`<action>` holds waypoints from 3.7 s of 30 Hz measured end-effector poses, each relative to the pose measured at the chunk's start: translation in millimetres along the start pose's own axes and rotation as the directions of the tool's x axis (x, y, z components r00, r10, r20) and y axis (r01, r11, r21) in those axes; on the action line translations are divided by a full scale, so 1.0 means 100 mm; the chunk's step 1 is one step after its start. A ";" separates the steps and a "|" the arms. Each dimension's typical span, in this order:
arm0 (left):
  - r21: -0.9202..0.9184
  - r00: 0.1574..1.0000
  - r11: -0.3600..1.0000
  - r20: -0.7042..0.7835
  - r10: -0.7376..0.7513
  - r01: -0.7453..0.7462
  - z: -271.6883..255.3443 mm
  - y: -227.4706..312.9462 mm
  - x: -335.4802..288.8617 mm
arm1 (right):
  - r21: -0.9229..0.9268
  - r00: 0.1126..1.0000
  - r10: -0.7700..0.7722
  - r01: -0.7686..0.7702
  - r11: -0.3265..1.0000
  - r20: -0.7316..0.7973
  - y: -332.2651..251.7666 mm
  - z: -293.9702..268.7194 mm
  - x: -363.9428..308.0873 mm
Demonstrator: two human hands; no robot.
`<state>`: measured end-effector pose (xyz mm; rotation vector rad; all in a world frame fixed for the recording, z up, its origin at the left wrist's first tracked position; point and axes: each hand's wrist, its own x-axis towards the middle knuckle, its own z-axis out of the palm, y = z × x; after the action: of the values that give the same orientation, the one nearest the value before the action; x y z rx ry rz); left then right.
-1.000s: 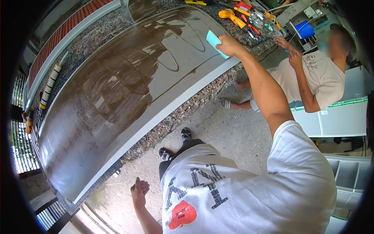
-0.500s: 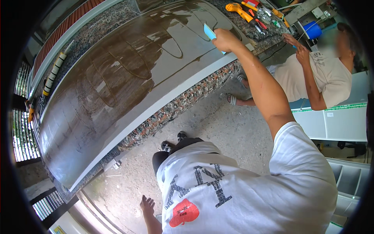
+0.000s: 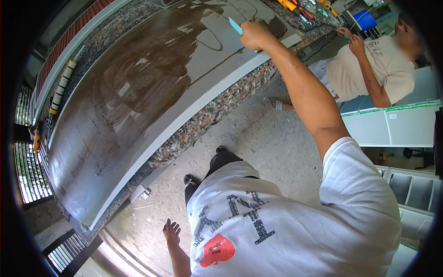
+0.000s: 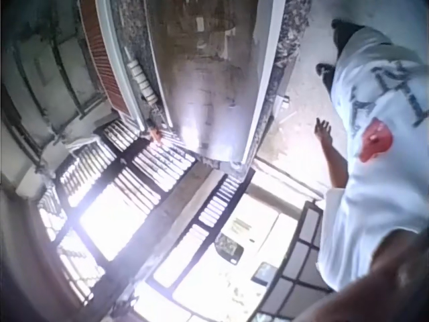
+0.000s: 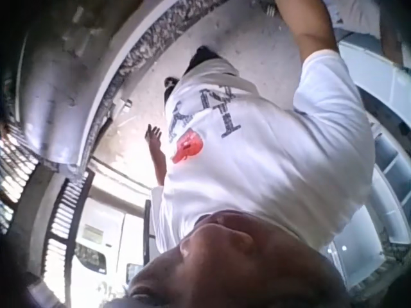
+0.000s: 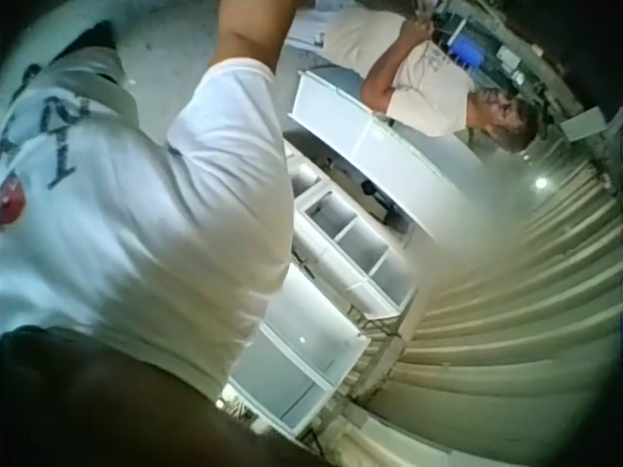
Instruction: The person spreads adhesive across a panel using a plastic scraper, then picks up and shakes a metal can.
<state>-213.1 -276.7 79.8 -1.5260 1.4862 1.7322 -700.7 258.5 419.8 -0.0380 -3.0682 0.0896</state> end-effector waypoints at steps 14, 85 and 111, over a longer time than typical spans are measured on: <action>0.006 0.997 0.998 -0.021 -0.070 0.070 -1.04 -0.05 0.26 | -0.014 0.995 0.103 -0.102 0.995 0.013 -0.47 0.13 -0.09; -0.087 0.998 0.996 0.057 -0.022 0.027 -1.34 -0.24 0.83 | 0.472 0.955 -0.255 0.157 0.867 0.151 -3.61 -0.02 -1.42; -0.464 0.823 0.686 -0.218 0.524 -0.560 0.17 1.41 -0.75 | 0.250 0.481 -0.861 0.824 0.509 0.167 -3.52 -0.43 -0.64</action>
<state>-311.9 -287.4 205.8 -1.4643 1.7288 2.6292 -641.4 -92.5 478.9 1.6216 -2.8882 0.2552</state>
